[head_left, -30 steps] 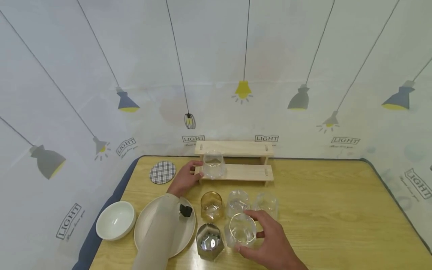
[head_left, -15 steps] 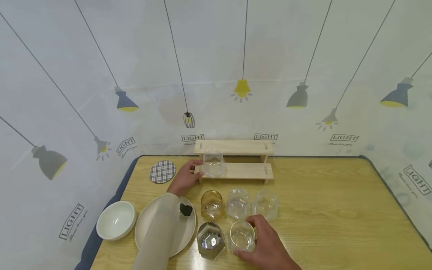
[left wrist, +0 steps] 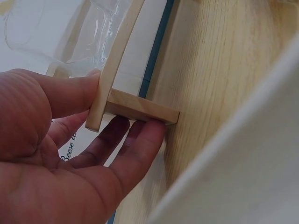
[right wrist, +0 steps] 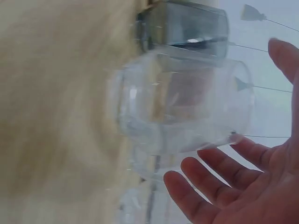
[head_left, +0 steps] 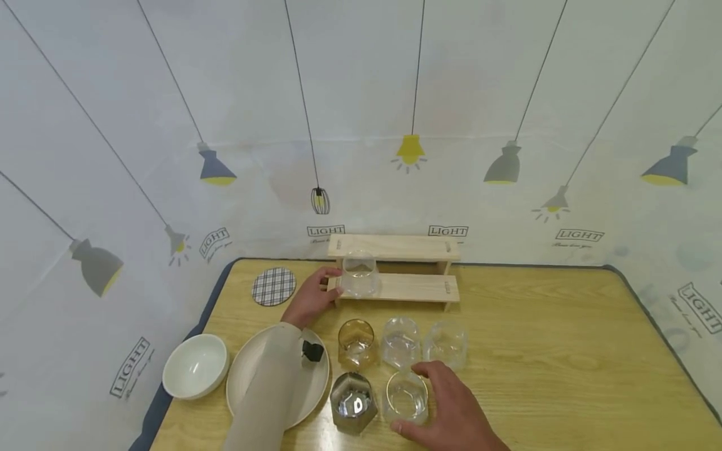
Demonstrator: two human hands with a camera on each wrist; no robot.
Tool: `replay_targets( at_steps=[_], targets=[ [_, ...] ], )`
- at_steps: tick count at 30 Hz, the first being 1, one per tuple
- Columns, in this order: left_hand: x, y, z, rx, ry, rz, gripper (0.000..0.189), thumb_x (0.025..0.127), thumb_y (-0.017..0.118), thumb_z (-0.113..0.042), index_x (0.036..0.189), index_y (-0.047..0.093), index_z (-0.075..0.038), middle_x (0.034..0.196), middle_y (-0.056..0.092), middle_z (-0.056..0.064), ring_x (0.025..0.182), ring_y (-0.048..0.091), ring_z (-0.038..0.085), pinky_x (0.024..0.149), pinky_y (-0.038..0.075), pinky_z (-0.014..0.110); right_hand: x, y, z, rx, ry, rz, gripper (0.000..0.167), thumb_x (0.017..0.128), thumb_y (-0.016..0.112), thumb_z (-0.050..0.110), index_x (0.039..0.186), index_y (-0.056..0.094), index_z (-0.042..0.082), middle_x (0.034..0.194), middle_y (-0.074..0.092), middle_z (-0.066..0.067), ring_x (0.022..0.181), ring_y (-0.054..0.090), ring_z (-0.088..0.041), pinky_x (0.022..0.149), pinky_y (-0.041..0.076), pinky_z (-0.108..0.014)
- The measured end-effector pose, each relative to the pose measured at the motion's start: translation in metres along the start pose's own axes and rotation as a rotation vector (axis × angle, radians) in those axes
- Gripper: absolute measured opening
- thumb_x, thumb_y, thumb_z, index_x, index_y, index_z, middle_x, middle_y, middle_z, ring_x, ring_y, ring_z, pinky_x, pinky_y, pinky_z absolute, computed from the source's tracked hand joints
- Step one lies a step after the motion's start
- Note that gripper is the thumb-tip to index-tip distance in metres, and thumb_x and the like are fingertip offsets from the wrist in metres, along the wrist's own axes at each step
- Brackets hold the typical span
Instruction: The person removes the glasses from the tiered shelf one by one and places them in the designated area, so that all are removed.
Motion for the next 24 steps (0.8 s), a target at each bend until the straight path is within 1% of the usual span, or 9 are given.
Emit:
replay_targets(
  at_steps=[3,6,10,12,14,16,19,24],
  targets=[
    [0.001,0.000,0.000,-0.005,-0.002,0.004,0.039,0.103,0.070,-0.015,0.141,0.062,-0.019,0.132,0.058,0.014,0.105,0.062,0.025,0.082,0.062,0.037,0.001,-0.009,0.006,0.041,-0.022,-0.024,0.075,0.079,0.086,0.064,0.134,0.061,0.021,0.129,0.066,0.006,0.112,0.065,-0.013,0.091,0.059,-0.038],
    [0.001,0.001,0.000,-0.010,-0.014,0.006,0.039,0.103,0.070,-0.014,0.140,0.062,-0.019,0.129,0.057,0.014,0.103,0.061,0.024,0.082,0.061,0.038,0.005,-0.021,0.014,0.083,-0.051,-0.050,0.061,0.084,0.086,0.056,0.130,0.062,0.025,0.126,0.067,0.010,0.112,0.066,-0.013,0.089,0.060,-0.034],
    [0.000,0.001,-0.002,-0.003,-0.011,0.001,0.038,0.102,0.071,-0.014,0.140,0.063,-0.019,0.127,0.056,0.015,0.104,0.060,0.024,0.082,0.061,0.039,0.014,-0.038,0.025,0.134,-0.078,-0.105,0.045,0.087,0.087,0.044,0.122,0.064,0.029,0.117,0.066,0.016,0.108,0.067,-0.012,0.084,0.061,-0.030],
    [-0.002,0.001,-0.004,0.004,-0.007,0.003,0.038,0.102,0.070,-0.015,0.140,0.063,-0.019,0.130,0.056,0.016,0.106,0.060,0.025,0.082,0.061,0.039,0.019,-0.046,0.030,0.160,-0.077,-0.134,0.039,0.089,0.086,0.041,0.119,0.065,0.028,0.114,0.066,0.017,0.105,0.068,-0.011,0.082,0.061,-0.028],
    [-0.002,0.001,-0.006,0.014,0.002,0.007,0.038,0.103,0.070,-0.016,0.140,0.063,-0.019,0.132,0.057,0.016,0.107,0.060,0.025,0.082,0.062,0.039,0.027,-0.053,0.036,0.169,-0.087,-0.165,0.035,0.090,0.085,0.041,0.116,0.065,0.028,0.111,0.067,0.017,0.102,0.068,-0.009,0.080,0.061,-0.026],
    [-0.002,0.000,-0.008,0.022,0.004,0.011,0.038,0.103,0.070,-0.016,0.140,0.063,-0.019,0.134,0.058,0.015,0.108,0.061,0.025,0.083,0.062,0.038,0.035,-0.059,0.042,0.183,-0.105,-0.190,0.033,0.091,0.084,0.039,0.115,0.066,0.025,0.109,0.068,0.014,0.102,0.069,-0.009,0.079,0.061,-0.027],
    [-0.001,-0.001,-0.008,0.025,0.010,0.013,0.038,0.103,0.070,-0.016,0.140,0.063,-0.018,0.130,0.060,0.015,0.106,0.062,0.025,0.082,0.062,0.037,0.049,-0.065,0.053,0.183,-0.142,-0.215,0.031,0.092,0.084,0.034,0.115,0.067,0.022,0.109,0.069,0.011,0.102,0.069,-0.011,0.078,0.061,-0.027],
    [-0.001,-0.001,-0.005,0.007,-0.006,0.018,0.038,0.103,0.070,-0.015,0.140,0.063,-0.019,0.131,0.058,0.015,0.107,0.061,0.024,0.083,0.062,0.037,0.068,-0.065,0.069,0.178,-0.159,-0.196,0.036,0.092,0.084,0.032,0.121,0.067,0.018,0.114,0.069,0.006,0.107,0.067,-0.014,0.082,0.061,-0.031]
  ],
)
Point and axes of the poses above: each hand's wrist, its own x-axis towards the middle knuckle, its own y-axis out of the palm, z = x × y, the point moved 6 cm from there along x, towards the middle knuckle
